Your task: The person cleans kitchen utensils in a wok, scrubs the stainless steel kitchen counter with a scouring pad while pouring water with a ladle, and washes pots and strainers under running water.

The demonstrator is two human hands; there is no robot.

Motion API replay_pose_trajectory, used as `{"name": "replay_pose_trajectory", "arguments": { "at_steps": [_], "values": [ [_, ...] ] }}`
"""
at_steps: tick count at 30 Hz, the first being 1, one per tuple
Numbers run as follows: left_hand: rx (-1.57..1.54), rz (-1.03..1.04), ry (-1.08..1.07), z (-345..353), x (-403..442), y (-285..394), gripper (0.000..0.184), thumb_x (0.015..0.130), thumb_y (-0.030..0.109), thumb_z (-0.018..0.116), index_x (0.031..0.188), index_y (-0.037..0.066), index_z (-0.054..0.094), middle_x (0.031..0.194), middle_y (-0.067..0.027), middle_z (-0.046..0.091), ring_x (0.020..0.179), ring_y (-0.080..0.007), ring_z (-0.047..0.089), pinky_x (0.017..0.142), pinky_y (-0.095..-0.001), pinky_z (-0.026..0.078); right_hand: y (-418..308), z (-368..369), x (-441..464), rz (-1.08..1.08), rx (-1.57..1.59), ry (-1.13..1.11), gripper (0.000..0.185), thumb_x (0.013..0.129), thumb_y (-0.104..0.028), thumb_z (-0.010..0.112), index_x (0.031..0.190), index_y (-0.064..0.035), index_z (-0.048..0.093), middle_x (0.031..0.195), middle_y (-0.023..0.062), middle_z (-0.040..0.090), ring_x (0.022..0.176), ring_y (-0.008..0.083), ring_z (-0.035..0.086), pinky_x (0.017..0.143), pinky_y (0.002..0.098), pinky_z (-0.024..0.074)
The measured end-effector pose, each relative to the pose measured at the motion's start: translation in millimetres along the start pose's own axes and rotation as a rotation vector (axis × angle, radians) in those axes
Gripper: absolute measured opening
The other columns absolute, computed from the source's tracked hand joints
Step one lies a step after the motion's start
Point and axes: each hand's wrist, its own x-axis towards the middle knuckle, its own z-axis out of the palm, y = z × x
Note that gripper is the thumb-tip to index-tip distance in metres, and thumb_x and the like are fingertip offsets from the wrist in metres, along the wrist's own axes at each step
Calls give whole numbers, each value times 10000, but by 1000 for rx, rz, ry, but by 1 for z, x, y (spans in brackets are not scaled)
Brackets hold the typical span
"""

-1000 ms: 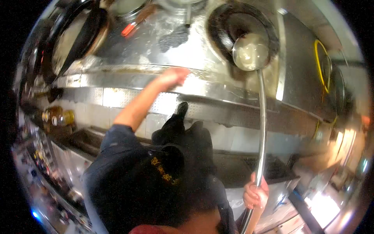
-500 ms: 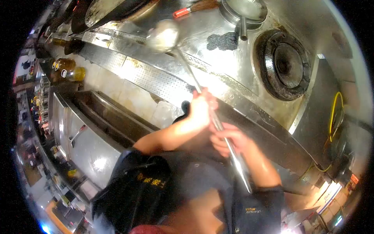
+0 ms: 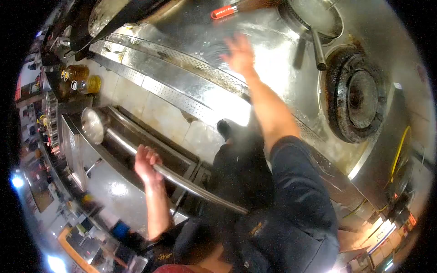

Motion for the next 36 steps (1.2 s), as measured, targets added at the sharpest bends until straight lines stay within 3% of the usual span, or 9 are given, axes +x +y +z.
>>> {"name": "replay_pose_trajectory", "arguments": {
  "at_steps": [4,7,11,15,20,24,32,35,36],
  "values": [
    [38,-3,315,14,-8,11,230,1011,227,555,816,116,503,627,42,413,489,-73,373,460,-241,352,-116,19,39,-478,-104,-290,422,956,-174,585,1375,-210,612,1646,-21,278,1539,251,178,1262,445,207],
    [-234,-28,113,-9,-12,16,321,1028,150,507,728,156,393,609,47,355,474,-60,337,414,-207,337,-85,6,24,-579,-29,-459,424,950,-32,493,1330,-142,645,1641,-66,283,1548,198,135,1276,393,194],
    [-495,-147,11,-23,-13,11,350,1027,101,478,710,148,336,604,38,313,469,-76,296,415,-213,324,50,-18,-111,-642,209,-228,332,856,-140,681,1182,-87,710,1591,-68,388,1531,233,219,1133,366,459],
    [-528,-203,-17,-35,-7,-10,347,1023,71,463,709,134,327,612,29,304,483,-84,281,420,-229,319,174,-212,-261,-740,-320,-638,456,871,-79,620,1314,-189,636,1602,-91,366,1517,258,253,1161,387,427],
    [-541,-274,-142,-48,2,-43,341,1029,62,466,716,114,342,636,26,307,506,-92,274,432,-232,327,223,-392,-384,40,-546,-1504,845,906,8,557,1606,-308,205,1696,-63,-16,1538,278,178,1152,392,440],
    [-542,-301,-214,-68,-3,-69,314,1039,49,452,745,99,355,643,25,301,506,-93,278,426,-231,335,234,-395,-446,353,-575,-1446,877,901,17,567,1618,-281,159,1695,-17,-67,1506,355,242,1152,388,432],
    [-438,-185,-72,-75,-77,-94,287,1010,44,505,756,111,389,621,30,374,466,-83,331,376,-217,366,193,-303,-343,-432,-569,-1087,801,811,108,518,1535,-213,400,1695,0,24,1548,358,46,1051,342,529],
    [-383,-118,58,-63,-119,-92,301,1003,60,533,750,129,385,619,31,372,456,-75,333,374,-203,333,165,-212,-262,-115,285,-845,562,865,56,542,1385,-157,574,1605,23,342,1417,346,383,1112,383,468],
    [-447,-129,24,-70,-126,-94,306,1001,65,540,747,133,383,620,31,374,455,-74,337,375,-198,323,142,-195,-230,-657,-194,-692,488,902,3,564,1360,-163,599,1557,58,435,1346,329,495,1076,393,497]
  ]
}}
